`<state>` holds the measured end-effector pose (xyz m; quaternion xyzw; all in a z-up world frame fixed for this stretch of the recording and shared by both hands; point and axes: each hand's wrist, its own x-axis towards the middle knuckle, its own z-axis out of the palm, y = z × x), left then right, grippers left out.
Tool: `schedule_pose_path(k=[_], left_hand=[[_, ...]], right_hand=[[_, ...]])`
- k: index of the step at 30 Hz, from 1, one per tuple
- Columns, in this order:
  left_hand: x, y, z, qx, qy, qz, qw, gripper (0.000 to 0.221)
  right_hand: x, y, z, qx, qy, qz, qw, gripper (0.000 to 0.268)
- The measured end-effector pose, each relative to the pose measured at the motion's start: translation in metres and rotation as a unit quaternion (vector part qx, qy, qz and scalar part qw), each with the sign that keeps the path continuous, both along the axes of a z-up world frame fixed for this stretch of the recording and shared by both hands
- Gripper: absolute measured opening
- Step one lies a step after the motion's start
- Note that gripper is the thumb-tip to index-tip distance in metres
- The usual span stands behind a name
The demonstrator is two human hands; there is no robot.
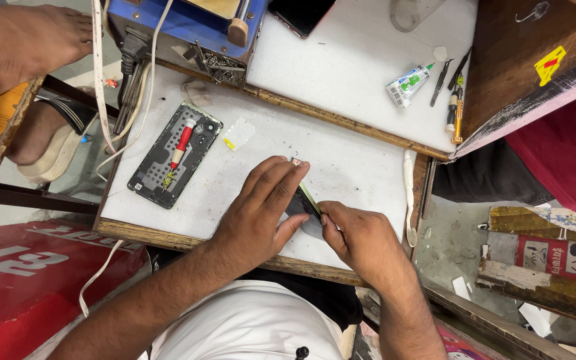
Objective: The person disassembles a smartphone by removing the back cover, battery, and internal components using a screwdriver and tweezers. The person then reassembles the phone by placing the battery and other parts back into the chassis.
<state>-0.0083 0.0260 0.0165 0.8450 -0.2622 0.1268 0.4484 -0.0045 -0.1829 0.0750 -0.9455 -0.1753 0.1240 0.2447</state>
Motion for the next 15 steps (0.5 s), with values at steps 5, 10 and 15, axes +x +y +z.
schedule_pose_path(k=[5, 10, 15], left_hand=[[-0.002, 0.002, -0.005, -0.014, -0.009, 0.01, 1.0, 0.076], [-0.001, 0.006, 0.0, 0.013, -0.027, 0.014, 0.999, 0.052], [-0.003, 0.013, 0.007, 0.017, 0.062, 0.022, 0.998, 0.043]], right_hand=[[-0.001, 0.002, -0.004, 0.005, -0.016, 0.011, 1.0, 0.021], [0.001, 0.004, -0.006, 0.018, -0.013, 0.012, 1.0, 0.021], [-0.002, -0.002, -0.016, 0.053, 0.034, -0.002, 0.998, 0.025]])
